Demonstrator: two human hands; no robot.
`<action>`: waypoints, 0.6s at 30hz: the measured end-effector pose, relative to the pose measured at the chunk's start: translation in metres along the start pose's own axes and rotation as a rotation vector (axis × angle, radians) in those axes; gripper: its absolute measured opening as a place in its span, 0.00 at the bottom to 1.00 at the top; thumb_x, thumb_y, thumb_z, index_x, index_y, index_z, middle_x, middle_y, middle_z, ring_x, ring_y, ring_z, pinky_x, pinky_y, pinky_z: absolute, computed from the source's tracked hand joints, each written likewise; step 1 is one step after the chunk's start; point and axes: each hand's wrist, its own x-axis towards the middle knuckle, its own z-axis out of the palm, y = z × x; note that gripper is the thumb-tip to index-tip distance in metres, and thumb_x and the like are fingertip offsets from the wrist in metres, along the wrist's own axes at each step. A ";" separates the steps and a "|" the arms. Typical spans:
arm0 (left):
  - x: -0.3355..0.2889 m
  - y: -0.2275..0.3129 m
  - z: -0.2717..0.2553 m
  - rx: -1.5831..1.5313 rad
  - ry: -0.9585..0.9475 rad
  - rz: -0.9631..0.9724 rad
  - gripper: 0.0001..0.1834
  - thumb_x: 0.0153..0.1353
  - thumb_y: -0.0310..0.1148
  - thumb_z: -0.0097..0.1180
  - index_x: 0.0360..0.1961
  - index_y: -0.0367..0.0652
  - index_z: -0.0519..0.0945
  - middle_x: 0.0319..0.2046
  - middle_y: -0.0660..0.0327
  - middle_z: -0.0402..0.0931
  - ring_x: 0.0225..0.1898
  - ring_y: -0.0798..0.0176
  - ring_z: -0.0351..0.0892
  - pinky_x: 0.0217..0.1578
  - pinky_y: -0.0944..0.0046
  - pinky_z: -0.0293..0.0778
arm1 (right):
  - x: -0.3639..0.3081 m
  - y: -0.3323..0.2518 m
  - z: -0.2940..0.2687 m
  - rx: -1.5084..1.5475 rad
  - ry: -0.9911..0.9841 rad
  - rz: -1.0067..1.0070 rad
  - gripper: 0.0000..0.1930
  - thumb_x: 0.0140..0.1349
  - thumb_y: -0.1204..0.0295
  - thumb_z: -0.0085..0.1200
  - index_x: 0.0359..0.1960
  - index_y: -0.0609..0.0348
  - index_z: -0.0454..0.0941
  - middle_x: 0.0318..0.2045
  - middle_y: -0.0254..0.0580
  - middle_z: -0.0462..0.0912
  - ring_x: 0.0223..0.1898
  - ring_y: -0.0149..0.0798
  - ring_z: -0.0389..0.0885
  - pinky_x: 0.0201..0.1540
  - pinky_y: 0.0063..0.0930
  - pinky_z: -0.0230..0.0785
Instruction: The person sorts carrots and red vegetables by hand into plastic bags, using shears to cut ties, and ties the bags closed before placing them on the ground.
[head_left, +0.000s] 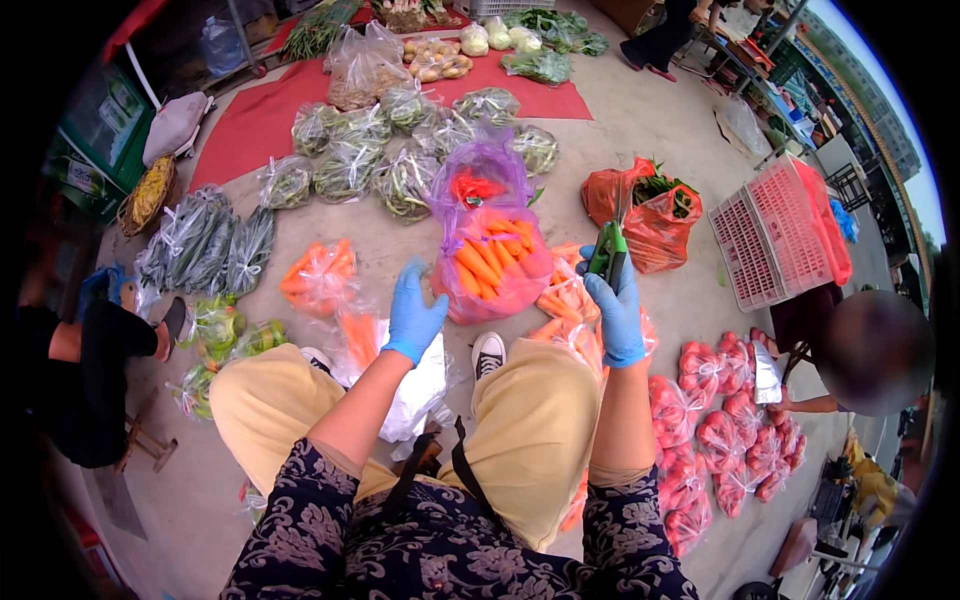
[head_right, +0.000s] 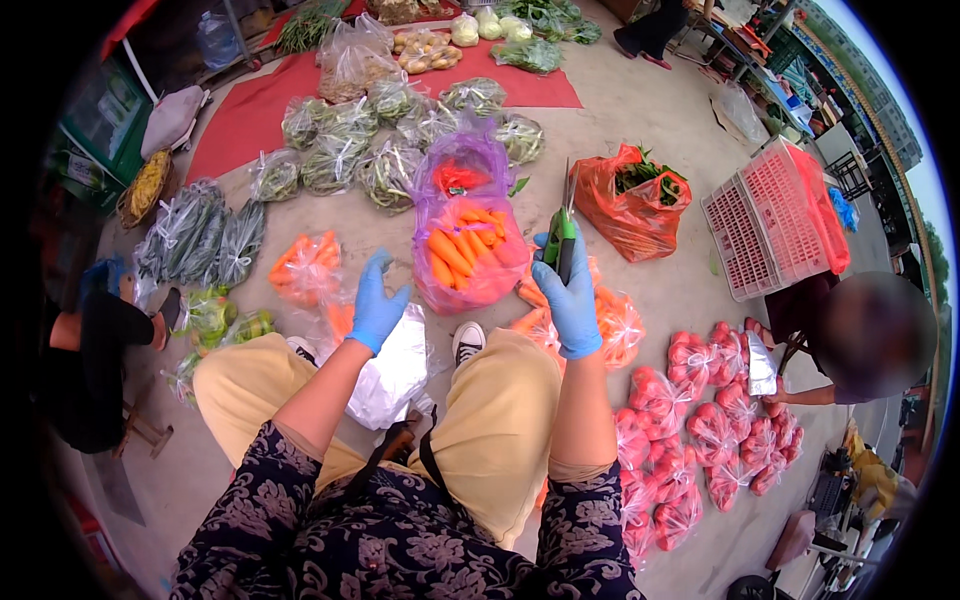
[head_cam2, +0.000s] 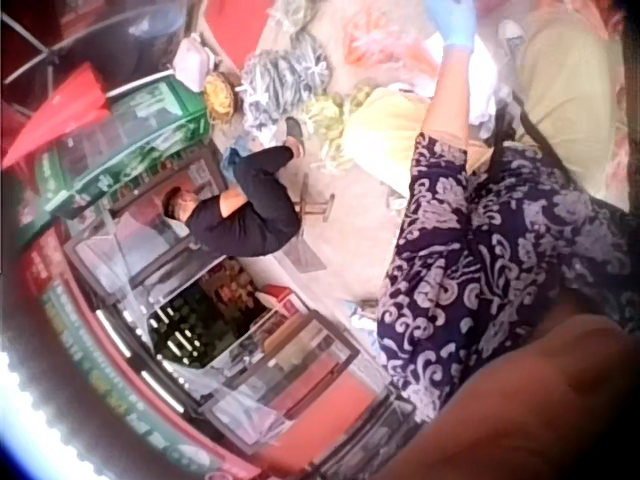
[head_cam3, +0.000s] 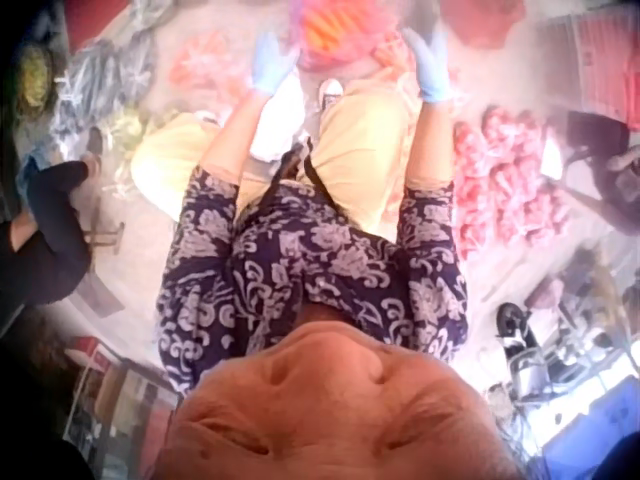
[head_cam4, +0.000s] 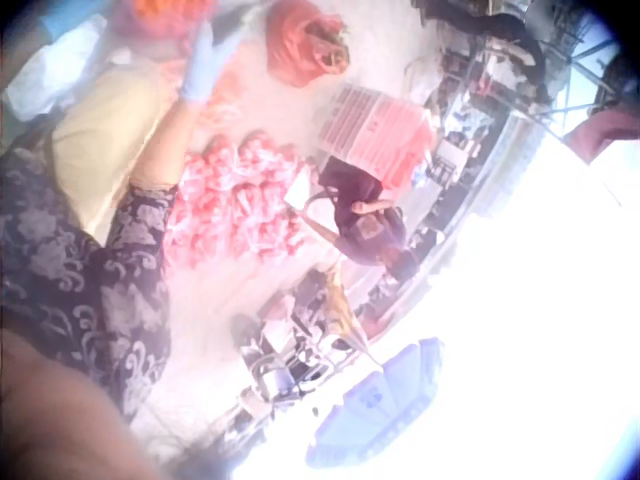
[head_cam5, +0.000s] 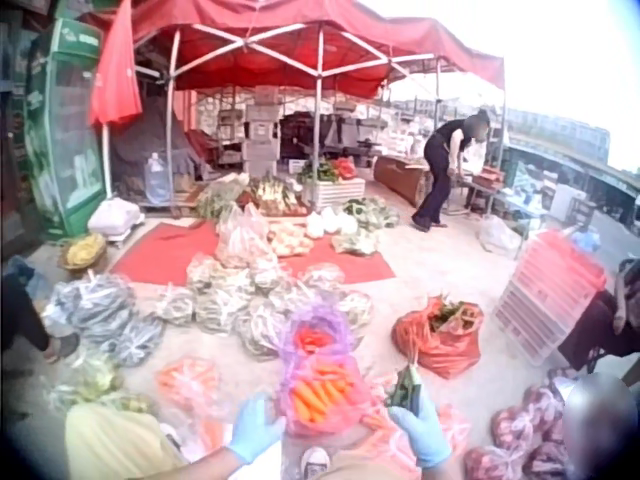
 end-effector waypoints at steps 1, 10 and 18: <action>0.010 0.020 0.001 0.115 -0.009 0.225 0.30 0.44 0.27 0.56 0.51 0.40 0.63 0.51 0.48 0.63 0.51 0.51 0.66 0.50 0.59 0.63 | -0.001 -0.002 -0.005 0.033 -0.032 0.048 0.30 0.52 0.74 0.48 0.59 0.60 0.55 0.43 0.39 0.69 0.42 0.30 0.68 0.47 0.24 0.62; 0.099 0.030 0.095 0.623 -0.312 0.319 0.38 0.41 0.37 0.60 0.54 0.38 0.60 0.58 0.46 0.52 0.59 0.48 0.53 0.56 0.52 0.53 | 0.033 0.079 -0.026 0.460 -0.200 0.599 0.23 0.52 0.72 0.44 0.51 0.67 0.62 0.42 0.45 0.72 0.39 0.37 0.74 0.45 0.33 0.68; 0.169 -0.016 0.153 0.721 -0.276 0.502 0.32 0.43 0.41 0.59 0.51 0.44 0.67 0.53 0.51 0.62 0.53 0.53 0.61 0.51 0.51 0.56 | 0.078 0.142 -0.016 0.066 -0.075 1.049 0.18 0.52 0.68 0.46 0.44 0.64 0.67 0.38 0.42 0.73 0.36 0.35 0.73 0.35 0.29 0.69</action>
